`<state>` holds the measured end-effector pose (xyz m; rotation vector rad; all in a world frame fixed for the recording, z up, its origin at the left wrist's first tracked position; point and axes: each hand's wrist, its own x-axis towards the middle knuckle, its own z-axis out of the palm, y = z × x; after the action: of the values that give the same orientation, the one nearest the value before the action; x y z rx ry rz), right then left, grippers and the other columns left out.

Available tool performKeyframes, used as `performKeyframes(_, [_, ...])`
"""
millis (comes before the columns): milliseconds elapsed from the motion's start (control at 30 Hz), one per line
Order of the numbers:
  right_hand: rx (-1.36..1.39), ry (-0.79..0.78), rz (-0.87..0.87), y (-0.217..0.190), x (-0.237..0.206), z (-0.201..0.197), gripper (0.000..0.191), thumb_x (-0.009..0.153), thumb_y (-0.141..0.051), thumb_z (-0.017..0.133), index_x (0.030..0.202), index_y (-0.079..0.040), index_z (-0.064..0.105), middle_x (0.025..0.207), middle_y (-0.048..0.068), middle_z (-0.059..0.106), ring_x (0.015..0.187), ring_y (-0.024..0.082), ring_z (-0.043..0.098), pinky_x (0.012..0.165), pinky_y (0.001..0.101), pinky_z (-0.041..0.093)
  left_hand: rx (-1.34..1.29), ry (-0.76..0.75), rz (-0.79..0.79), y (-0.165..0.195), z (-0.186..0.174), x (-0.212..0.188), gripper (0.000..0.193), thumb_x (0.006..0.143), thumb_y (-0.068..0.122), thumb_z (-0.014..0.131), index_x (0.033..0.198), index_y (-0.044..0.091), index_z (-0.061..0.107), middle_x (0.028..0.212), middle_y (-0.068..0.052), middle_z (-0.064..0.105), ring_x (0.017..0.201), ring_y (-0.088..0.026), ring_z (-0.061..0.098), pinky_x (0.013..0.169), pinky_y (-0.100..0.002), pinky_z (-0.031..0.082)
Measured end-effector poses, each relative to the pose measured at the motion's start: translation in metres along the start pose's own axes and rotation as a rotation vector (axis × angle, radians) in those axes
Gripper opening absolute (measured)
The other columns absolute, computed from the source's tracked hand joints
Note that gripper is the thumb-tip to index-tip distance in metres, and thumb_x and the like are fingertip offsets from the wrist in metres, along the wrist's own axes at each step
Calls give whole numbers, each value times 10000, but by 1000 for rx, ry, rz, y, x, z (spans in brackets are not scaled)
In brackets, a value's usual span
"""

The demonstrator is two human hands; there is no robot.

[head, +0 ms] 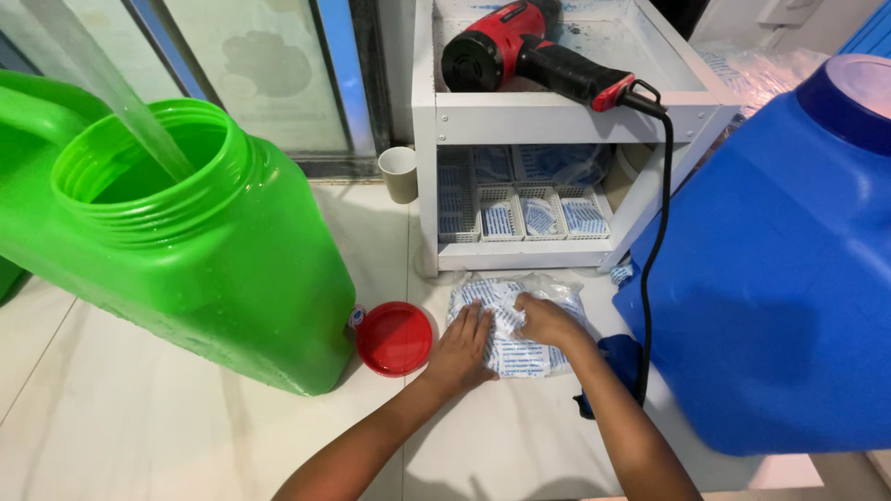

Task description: The person fills a blue plastic container with water from a tap, then moves to a green container and applies a label using a heat gun. They also sweep the floor with a squeegee and handle small packets on a counter.

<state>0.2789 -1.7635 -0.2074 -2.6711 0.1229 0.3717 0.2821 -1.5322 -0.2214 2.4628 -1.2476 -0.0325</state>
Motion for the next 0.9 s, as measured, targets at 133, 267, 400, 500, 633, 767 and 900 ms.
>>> performKeyframes(133, [105,-112,-70,-5,-7,-14,490,706,-308,868,1100,-56,722,1086,149,758,1035,285,715,892,352,535,46,47,13,0,10,-2,1216,706,454,898,1560,-49,193,1605,-312,193,1486,-458,226,1205,-476,246])
performKeyframes(267, [12,-169,-65,-7,-6,-29,632,661,-291,940,1165,-34,659,1161,156,706,1066,278,668,908,330,534,-14,67,-1,0,11,-5,1188,710,433,891,1553,-42,201,1618,-300,197,1498,-438,240,1208,-465,259])
performKeyframes(400, [-96,-369,-47,-12,-2,-30,548,713,-262,856,1208,-80,709,1179,153,743,1054,269,702,913,334,540,-23,130,12,4,7,-7,1168,714,414,892,1551,-42,217,1616,-306,206,1490,-439,259,1205,-471,269])
performKeyframes(500, [-64,-232,-105,-11,-4,-35,478,710,-206,808,1164,-70,741,1125,155,776,1011,275,729,892,356,554,-40,123,7,5,1,-10,1178,704,406,896,1552,-45,214,1606,-317,205,1482,-455,255,1200,-479,267])
performKeyframes(633, [77,125,-32,-3,-15,-56,383,784,-156,728,1161,-91,749,1064,180,758,959,301,749,870,381,572,-86,116,5,2,-7,-12,1164,709,400,892,1550,-56,230,1596,-328,224,1475,-477,267,1199,-493,278])
performKeyframes(767, [-16,398,-17,-11,-31,-67,340,810,-154,720,1146,-144,777,1058,201,745,962,369,701,868,437,530,-229,204,-14,2,-12,-9,1044,776,402,855,1498,-94,288,1564,-358,275,1440,-506,312,1178,-519,298])
performKeyframes(900, [32,489,63,-5,-49,-91,327,859,-146,709,1179,-105,756,977,234,758,865,335,716,812,415,539,-406,336,-42,5,-21,4,801,946,335,743,1492,-96,343,1549,-347,376,1435,-497,386,1194,-506,340])
